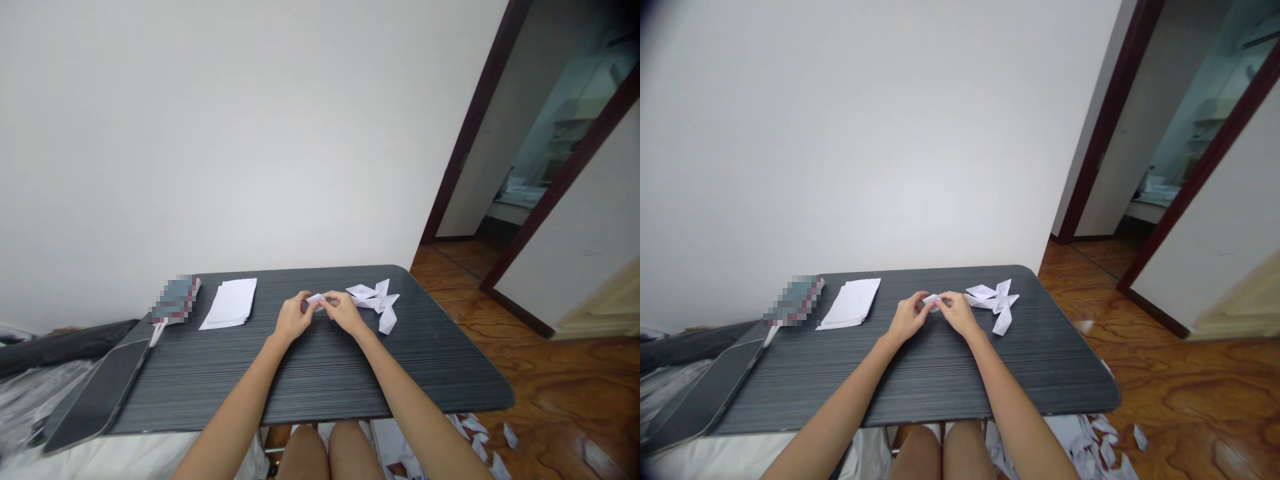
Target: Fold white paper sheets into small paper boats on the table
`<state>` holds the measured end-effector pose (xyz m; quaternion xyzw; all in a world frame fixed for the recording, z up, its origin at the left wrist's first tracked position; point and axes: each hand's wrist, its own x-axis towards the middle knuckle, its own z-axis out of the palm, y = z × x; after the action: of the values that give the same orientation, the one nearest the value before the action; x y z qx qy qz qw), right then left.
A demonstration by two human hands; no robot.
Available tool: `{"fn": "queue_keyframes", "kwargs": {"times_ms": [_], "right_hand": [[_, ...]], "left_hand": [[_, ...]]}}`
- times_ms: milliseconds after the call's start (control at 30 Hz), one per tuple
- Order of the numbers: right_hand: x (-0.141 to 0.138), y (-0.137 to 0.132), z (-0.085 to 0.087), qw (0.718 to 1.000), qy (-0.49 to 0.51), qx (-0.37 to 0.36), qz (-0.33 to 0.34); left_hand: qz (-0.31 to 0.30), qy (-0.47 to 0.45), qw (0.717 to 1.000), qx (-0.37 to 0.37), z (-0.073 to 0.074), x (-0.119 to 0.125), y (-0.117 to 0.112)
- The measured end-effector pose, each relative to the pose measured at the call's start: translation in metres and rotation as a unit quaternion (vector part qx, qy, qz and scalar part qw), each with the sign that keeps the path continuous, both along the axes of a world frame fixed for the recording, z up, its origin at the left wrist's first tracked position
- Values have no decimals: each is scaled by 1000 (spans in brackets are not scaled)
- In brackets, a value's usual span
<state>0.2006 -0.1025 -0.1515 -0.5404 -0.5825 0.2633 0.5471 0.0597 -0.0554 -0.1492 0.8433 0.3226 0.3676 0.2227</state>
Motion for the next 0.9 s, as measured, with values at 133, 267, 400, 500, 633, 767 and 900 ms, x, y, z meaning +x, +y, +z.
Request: {"fn": "queue_keyframes", "kwargs": {"times_ms": [133,267,400,500,633,767,900], "right_hand": [[-3,0,-3,996,-70,43,-28],[-7,-2,-2,990,-126,67,-16],[-10,-6,-1,983,-163,80,-4],[-10,-8,-1,991,-125,56,0],[-9,-7,-2,998,-63,25,8],[-7,-5,-2,1000,-23,19,5],[-7,-4,-2,999,28,14,10]], "left_hand": [[9,28,992,123,-2,-2,-2],[1,26,988,150,-7,0,-3],[-13,9,990,144,-9,2,-3],[-30,7,992,121,-7,2,-4],[-40,-16,995,91,-3,1,-4],[-38,-46,996,70,2,0,-4],[-20,-69,996,59,3,-1,-2]]}}
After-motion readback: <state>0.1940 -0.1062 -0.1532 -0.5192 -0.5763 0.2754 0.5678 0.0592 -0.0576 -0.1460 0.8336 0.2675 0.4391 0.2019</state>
